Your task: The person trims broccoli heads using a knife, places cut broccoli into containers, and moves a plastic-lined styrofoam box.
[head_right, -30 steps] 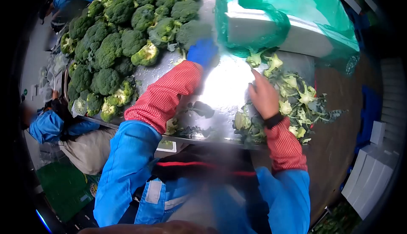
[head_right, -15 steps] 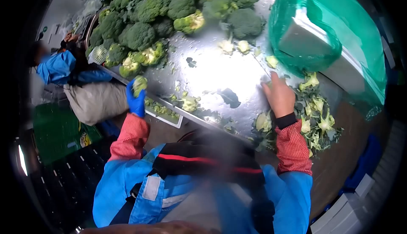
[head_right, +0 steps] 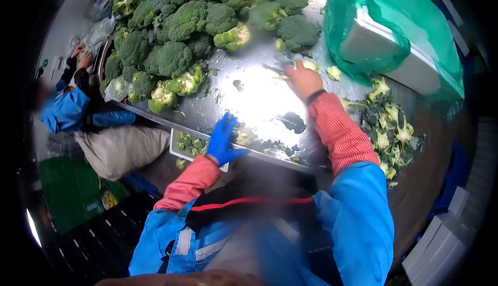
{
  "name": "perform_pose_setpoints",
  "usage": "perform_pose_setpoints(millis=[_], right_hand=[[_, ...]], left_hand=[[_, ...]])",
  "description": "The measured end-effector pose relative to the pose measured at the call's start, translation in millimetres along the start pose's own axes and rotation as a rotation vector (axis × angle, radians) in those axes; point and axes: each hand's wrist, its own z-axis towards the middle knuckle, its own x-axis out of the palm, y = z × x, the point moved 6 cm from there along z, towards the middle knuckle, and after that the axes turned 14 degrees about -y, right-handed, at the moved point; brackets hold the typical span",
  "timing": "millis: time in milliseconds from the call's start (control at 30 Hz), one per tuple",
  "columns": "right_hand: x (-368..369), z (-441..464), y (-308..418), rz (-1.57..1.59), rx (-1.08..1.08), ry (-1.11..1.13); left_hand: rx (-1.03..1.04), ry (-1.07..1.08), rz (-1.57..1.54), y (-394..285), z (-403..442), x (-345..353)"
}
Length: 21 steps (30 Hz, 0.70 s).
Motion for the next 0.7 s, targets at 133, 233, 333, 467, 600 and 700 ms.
perform_pose_setpoints(millis=[133, 233, 333, 467, 600, 700], right_hand=[[-34.1, -83.4, -39.3, -0.043, 0.228, 0.078], [-75.7, -145.4, -48.2, -0.169, 0.396, 0.015], [-127.6, -187.3, -13.6, -0.19, 0.614, -0.181], [-77.9, -240.2, 42.1, 0.131, 0.661, -0.207], [-49.1, -261.1, 53.0, 0.125, 0.58, -0.164], [-47.1, -273.6, 24.2, 0.038, 0.499, -0.149]], left_hand=[[-0.122, 0.27, -0.156, 14.6, 13.6, 101.7], [0.013, 0.152, -0.235, -18.6, 50.2, 108.4], [0.198, -0.041, -0.299, -56.4, 97.4, 114.4], [0.171, 0.045, -0.253, -73.7, 147.8, 129.0], [0.132, 0.054, -0.506, -105.8, 165.8, 178.7], [0.056, 0.071, -0.563, -162.2, 173.8, 206.4]])
